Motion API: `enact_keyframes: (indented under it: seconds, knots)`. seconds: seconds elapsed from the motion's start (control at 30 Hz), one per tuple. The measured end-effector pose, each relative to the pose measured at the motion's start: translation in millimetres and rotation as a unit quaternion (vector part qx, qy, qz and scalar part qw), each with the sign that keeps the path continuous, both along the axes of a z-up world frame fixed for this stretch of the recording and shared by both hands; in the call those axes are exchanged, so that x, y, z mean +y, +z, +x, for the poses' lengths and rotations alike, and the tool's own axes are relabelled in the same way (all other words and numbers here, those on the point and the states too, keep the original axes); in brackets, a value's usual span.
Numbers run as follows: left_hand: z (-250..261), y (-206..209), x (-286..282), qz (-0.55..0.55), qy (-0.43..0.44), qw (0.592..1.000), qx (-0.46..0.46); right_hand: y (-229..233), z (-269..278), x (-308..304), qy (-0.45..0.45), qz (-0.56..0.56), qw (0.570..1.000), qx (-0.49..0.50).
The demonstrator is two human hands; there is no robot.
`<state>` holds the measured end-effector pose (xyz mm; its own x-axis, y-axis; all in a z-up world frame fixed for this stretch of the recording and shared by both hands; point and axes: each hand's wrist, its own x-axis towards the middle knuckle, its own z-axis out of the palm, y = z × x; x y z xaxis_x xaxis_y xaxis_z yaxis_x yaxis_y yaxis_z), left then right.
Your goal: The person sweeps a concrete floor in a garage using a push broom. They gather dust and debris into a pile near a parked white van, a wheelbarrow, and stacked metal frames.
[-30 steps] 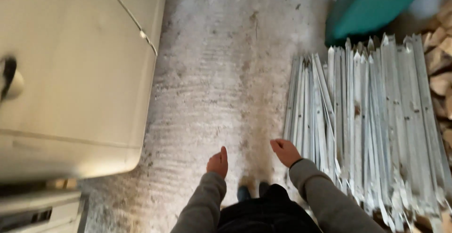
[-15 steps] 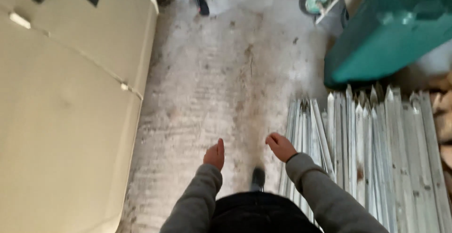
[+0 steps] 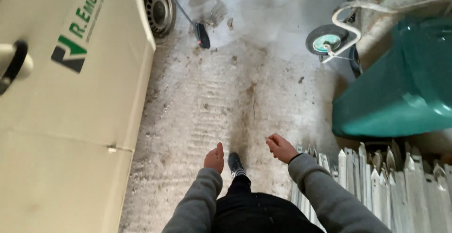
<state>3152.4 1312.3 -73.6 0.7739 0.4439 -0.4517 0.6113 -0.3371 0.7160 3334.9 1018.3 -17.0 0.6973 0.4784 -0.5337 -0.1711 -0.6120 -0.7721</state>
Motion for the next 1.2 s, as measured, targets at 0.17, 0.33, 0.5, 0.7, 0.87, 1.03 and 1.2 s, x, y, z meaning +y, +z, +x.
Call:
enact_keyframes:
  seconds: [0.17, 0.33, 0.5, 0.7, 0.87, 1.03, 1.2]
  knots:
    - [127.7, 25.3, 79.4, 0.004, 0.002, 1.0, 0.012, -5.7, 128.8, 73.3, -0.03, 0.015, 0.999, 0.009]
    - [249.0, 34.0, 140.2, 0.018, -0.002, 1.0, 0.021, 3.4, 238.6, 140.3, -0.044, 0.036, 0.998, 0.018]
    - [356.4, 37.1, 183.9, -0.013, 0.008, 1.0, 0.012, -0.4, 353.0, 201.9, -0.003, 0.013, 1.0, 0.006]
    - [517.0, 1.8, 255.1, 0.026, 0.008, 0.999, 0.019, -46.0, 526.7, 290.4, 0.043, 0.029, 0.999, -0.002]
    - [634.7, 12.0, 311.0, 0.0, 0.037, 0.998, 0.048, -4.0, 660.9, 359.9, 0.103, -0.006, 0.994, -0.021]
    - [714.4, 18.2, 354.0, 0.004, 0.086, 0.993, 0.085, 8.5, 761.0, 411.5, 0.133, -0.014, 0.991, -0.023]
    - [795.0, -34.2, 424.7, 0.03, 0.125, 0.991, 0.033, -7.1, 844.9, 473.3, 0.136, 0.025, 0.99, -0.004]
